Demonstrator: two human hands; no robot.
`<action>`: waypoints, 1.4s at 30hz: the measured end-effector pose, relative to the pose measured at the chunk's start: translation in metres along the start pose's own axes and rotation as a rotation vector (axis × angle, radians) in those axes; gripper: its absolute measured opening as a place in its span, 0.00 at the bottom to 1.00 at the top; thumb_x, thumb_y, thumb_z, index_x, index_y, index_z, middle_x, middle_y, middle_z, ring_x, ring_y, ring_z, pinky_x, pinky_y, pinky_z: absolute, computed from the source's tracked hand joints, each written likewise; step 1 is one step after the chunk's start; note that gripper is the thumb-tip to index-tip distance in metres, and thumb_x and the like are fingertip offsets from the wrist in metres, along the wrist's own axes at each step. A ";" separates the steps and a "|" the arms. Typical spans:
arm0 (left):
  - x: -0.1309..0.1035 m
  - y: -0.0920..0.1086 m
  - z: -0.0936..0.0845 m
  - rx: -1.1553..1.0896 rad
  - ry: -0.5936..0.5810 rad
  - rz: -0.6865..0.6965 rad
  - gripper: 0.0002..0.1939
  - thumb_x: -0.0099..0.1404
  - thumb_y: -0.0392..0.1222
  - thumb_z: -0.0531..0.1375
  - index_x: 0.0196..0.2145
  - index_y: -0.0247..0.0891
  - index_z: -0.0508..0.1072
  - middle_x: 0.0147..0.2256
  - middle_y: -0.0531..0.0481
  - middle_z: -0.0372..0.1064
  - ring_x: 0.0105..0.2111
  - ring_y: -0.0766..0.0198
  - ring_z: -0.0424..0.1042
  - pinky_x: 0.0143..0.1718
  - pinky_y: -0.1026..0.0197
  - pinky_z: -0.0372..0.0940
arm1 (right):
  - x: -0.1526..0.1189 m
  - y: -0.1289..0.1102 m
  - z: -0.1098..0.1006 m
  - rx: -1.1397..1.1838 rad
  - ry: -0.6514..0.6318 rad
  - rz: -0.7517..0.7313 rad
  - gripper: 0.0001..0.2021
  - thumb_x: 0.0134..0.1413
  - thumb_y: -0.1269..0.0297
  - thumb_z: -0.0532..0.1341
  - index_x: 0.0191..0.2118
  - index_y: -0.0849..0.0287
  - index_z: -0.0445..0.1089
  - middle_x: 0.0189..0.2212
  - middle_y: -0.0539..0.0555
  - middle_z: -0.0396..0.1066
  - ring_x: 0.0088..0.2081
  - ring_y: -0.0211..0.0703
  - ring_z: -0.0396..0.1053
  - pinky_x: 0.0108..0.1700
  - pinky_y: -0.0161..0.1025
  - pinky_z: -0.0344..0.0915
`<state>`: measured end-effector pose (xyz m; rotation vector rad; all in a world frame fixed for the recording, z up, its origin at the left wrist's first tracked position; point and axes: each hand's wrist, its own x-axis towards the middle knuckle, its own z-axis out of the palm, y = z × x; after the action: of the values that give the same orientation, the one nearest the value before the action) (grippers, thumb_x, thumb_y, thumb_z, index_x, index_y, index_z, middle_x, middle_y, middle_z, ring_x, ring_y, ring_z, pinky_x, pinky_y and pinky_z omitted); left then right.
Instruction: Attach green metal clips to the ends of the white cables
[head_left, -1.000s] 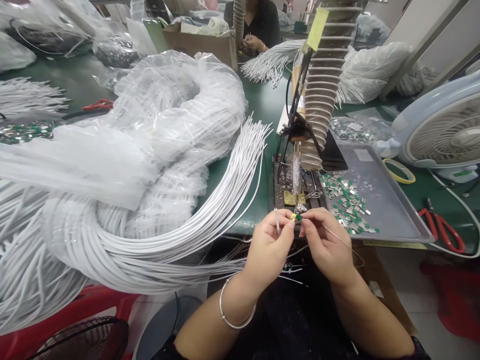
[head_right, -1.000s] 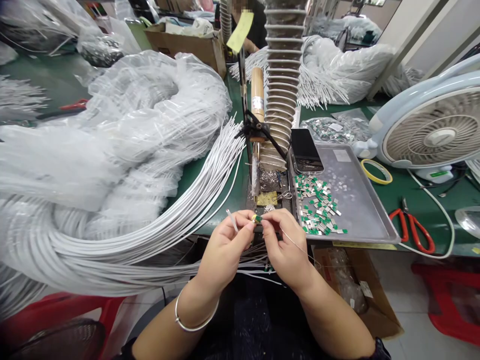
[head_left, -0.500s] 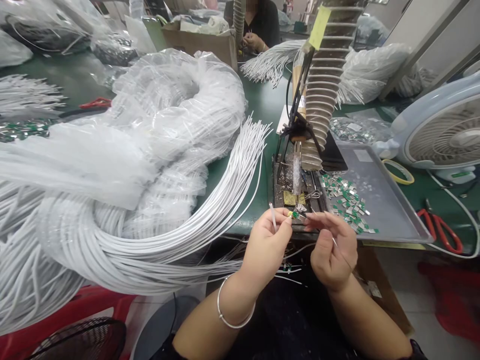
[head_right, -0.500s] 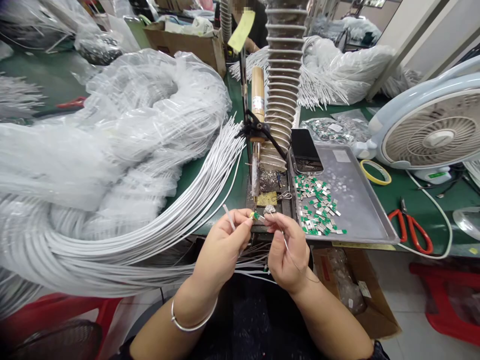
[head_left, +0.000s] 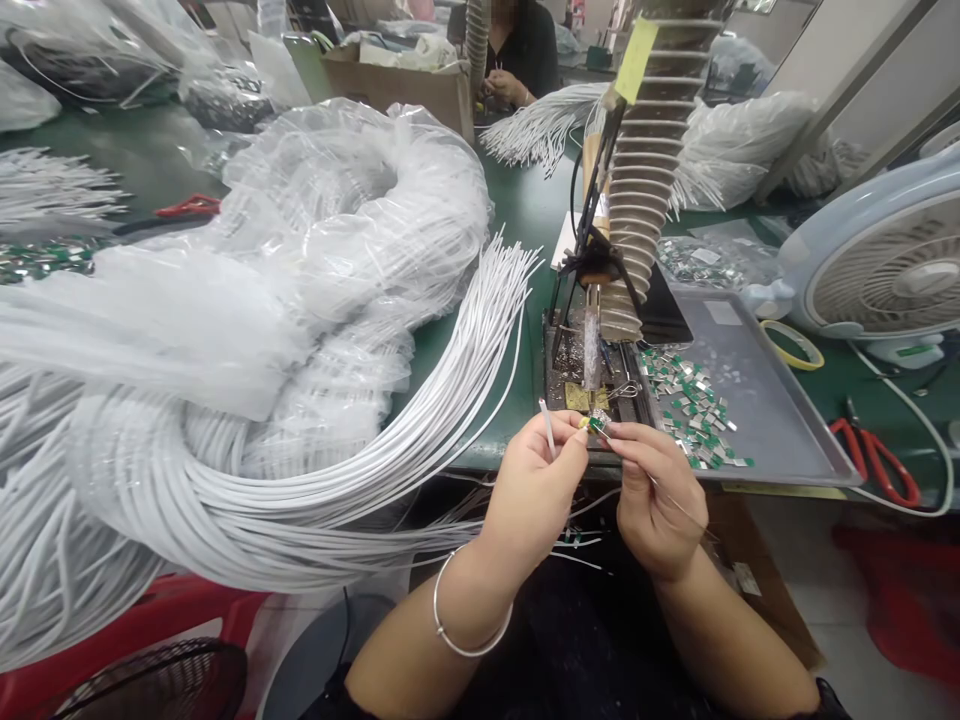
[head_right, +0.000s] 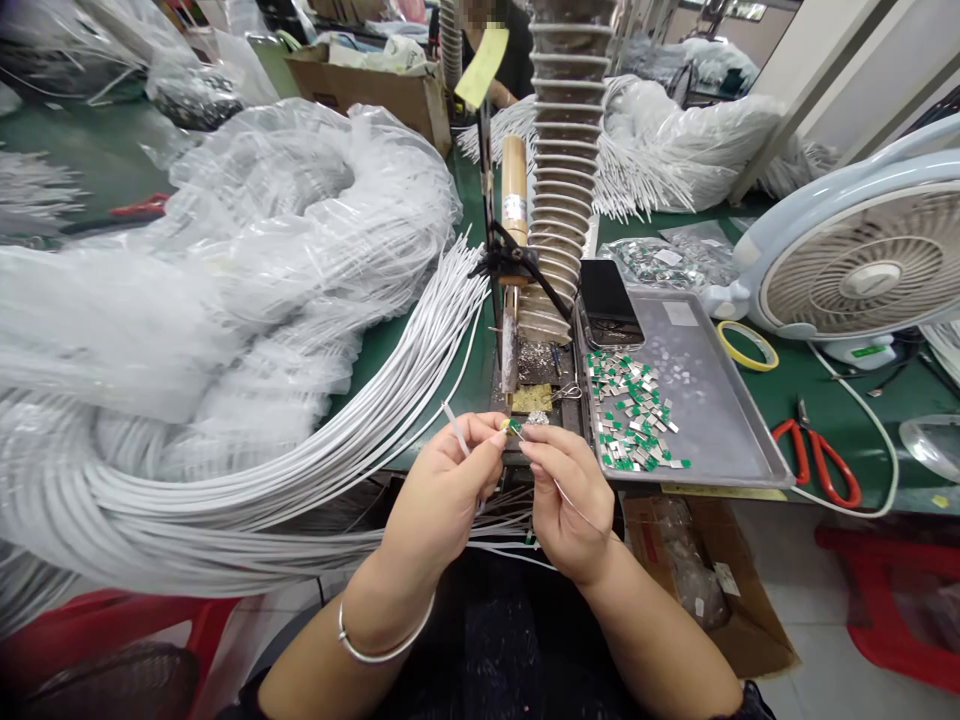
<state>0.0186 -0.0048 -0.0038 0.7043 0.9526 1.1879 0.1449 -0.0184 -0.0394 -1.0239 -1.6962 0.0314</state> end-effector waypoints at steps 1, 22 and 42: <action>0.000 0.000 0.000 -0.004 0.002 -0.005 0.09 0.56 0.35 0.59 0.21 0.36 0.64 0.33 0.52 0.66 0.22 0.75 0.58 0.27 0.68 0.58 | 0.001 0.000 0.000 -0.012 -0.001 -0.004 0.13 0.55 0.75 0.55 0.43 0.54 0.69 0.40 0.57 0.74 0.41 0.46 0.73 0.41 0.49 0.73; 0.004 0.004 0.003 -0.031 -0.008 -0.024 0.08 0.56 0.35 0.59 0.22 0.35 0.62 0.34 0.53 0.64 0.20 0.78 0.55 0.21 0.68 0.53 | 0.012 -0.003 0.001 -0.054 -0.010 -0.033 0.13 0.56 0.75 0.54 0.43 0.53 0.68 0.38 0.56 0.73 0.40 0.46 0.72 0.40 0.48 0.72; 0.003 0.005 0.003 -0.011 -0.030 -0.004 0.08 0.59 0.34 0.57 0.23 0.35 0.62 0.35 0.53 0.63 0.22 0.78 0.57 0.24 0.70 0.53 | 0.013 -0.001 0.002 -0.035 0.016 -0.080 0.14 0.54 0.77 0.56 0.44 0.56 0.70 0.38 0.57 0.72 0.40 0.45 0.72 0.40 0.45 0.72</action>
<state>0.0190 -0.0005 0.0009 0.7096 0.9216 1.1750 0.1426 -0.0096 -0.0298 -0.9790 -1.7269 -0.0578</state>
